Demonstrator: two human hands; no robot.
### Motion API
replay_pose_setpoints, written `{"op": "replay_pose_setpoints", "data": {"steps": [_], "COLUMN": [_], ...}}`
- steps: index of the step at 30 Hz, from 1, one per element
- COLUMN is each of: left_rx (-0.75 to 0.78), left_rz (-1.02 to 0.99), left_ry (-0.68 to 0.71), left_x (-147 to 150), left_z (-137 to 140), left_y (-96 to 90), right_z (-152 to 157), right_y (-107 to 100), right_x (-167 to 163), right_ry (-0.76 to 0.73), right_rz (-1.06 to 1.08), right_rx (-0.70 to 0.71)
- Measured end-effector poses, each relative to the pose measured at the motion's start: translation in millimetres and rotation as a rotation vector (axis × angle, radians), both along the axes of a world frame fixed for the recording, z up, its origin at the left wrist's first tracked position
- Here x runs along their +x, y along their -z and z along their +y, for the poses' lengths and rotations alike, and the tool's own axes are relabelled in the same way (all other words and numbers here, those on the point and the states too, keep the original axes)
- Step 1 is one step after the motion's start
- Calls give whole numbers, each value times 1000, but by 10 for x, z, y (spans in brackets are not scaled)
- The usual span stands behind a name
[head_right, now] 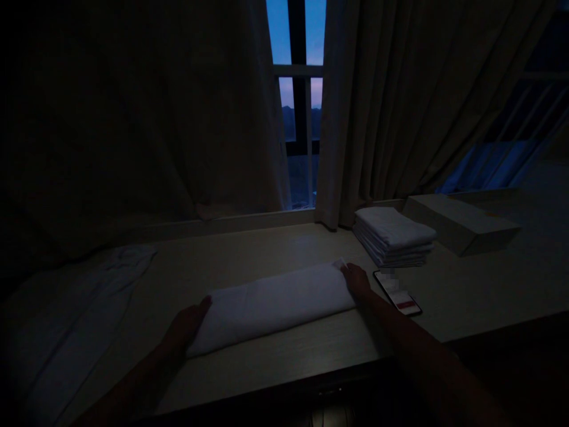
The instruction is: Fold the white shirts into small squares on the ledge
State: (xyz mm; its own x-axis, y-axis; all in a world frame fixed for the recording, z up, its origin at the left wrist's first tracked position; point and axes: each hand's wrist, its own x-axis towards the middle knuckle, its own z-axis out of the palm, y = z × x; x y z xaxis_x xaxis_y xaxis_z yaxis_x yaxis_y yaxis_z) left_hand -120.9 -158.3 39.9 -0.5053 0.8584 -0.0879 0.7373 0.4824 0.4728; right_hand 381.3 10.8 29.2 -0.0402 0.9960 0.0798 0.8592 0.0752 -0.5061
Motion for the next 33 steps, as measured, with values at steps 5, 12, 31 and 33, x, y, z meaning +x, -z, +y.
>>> {"op": "replay_pose_setpoints", "data": {"steps": [5, 12, 31, 33], "left_rx": [-25, -52, -34, -10], "left_rz": [40, 101, 129, 136], "left_ry": [-89, -231, -146, -154], "left_x": [44, 235, 331, 338], "left_z": [130, 64, -185, -208], "left_y": [85, 218, -62, -58], "right_z": [-14, -81, -386, -388], "right_y": [-10, 27, -69, -98], "right_x": [-110, -307, -194, -145], "right_ry": [65, 238, 192, 183], "right_rz": [-115, -223, -278, -279], "right_rx": [-55, -91, -99, -108]}}
